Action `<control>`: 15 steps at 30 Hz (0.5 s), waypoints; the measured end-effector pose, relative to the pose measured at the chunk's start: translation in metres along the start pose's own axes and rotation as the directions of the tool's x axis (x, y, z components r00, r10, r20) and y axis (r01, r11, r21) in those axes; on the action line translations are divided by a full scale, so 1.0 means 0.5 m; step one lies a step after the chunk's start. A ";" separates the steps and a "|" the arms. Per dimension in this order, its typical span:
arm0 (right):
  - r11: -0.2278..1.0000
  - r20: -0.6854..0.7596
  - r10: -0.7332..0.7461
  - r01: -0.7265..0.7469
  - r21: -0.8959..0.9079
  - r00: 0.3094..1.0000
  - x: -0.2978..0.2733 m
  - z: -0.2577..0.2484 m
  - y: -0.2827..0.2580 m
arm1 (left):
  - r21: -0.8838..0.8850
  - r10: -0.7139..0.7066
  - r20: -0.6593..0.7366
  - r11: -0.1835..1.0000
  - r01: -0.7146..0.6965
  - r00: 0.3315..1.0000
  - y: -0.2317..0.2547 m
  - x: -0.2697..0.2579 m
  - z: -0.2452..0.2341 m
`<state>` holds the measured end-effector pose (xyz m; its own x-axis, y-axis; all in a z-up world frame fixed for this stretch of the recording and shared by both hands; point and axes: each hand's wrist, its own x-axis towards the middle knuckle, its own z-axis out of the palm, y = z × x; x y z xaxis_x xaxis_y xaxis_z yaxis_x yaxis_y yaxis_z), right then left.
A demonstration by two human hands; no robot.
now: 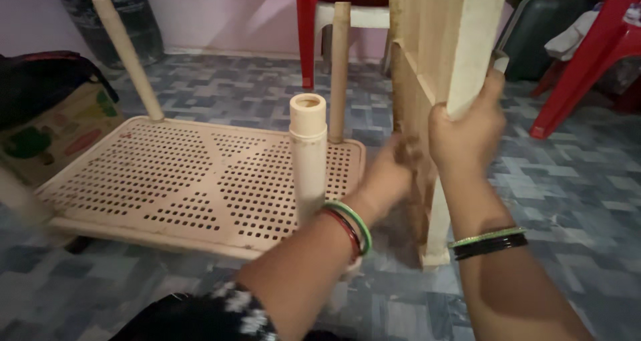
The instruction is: The person disassembles a two-tier plastic rolling cart by hand, removing the top shelf and then detaching each vertical support leg from the bottom shelf. The removed parts are placed on the floor beside the cart.
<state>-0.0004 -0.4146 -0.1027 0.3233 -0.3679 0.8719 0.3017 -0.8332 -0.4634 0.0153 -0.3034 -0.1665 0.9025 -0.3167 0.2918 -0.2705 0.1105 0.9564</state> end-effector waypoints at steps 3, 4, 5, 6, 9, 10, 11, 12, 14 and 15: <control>0.999 0.043 0.042 -0.043 0.004 0.998 0.004 -0.017 -0.004 | -0.281 0.014 -0.026 0.959 -0.021 1.000 0.100 0.037 -0.034; 0.999 0.036 0.027 -0.028 0.029 0.999 0.002 -0.022 -0.008 | -0.363 -0.010 0.007 0.932 0.012 1.000 0.141 0.049 -0.051; 0.999 0.029 0.014 -0.015 0.052 0.999 -0.001 -0.029 -0.012 | -0.441 -0.032 0.044 0.896 0.048 0.999 0.182 0.060 -0.067; 0.997 0.021 0.000 -0.002 0.076 1.000 -0.005 -0.036 -0.016 | -0.454 0.049 0.070 0.891 -0.012 0.996 0.224 0.069 -0.079; 1.000 0.031 -0.012 0.012 -0.006 0.999 -0.008 -0.058 -0.027 | -0.440 0.146 0.138 0.895 -0.072 0.980 0.338 0.098 -0.104; 0.999 0.043 0.012 -0.011 -0.036 0.999 -0.010 -0.062 -0.031 | -0.424 0.151 0.158 0.903 -0.071 0.976 0.371 0.109 -0.110; 0.997 0.055 0.037 -0.033 -0.066 0.998 -0.012 -0.065 -0.037 | -0.446 0.139 0.147 0.893 -0.060 0.979 0.402 0.122 -0.112; 0.994 0.066 0.062 -0.055 -0.096 0.996 -0.016 -0.068 -0.044 | -0.468 0.126 0.137 0.882 -0.048 0.983 0.431 0.135 -0.112; 0.987 0.105 0.074 -0.059 -0.147 0.992 -0.033 -0.074 -0.058 | -0.487 0.092 0.106 0.873 -0.029 0.990 0.474 0.148 -0.120; 0.983 0.121 0.082 -0.060 -0.172 0.989 -0.036 -0.077 -0.065 | -0.483 0.070 0.088 0.875 -0.019 0.994 0.494 0.154 -0.126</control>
<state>-0.0505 -0.3968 -0.0973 0.4532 -0.3823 0.8053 0.1224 -0.8681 -0.4810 0.0389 -0.2412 0.0914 0.8480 -0.3902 0.3585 -0.0918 0.5582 0.8246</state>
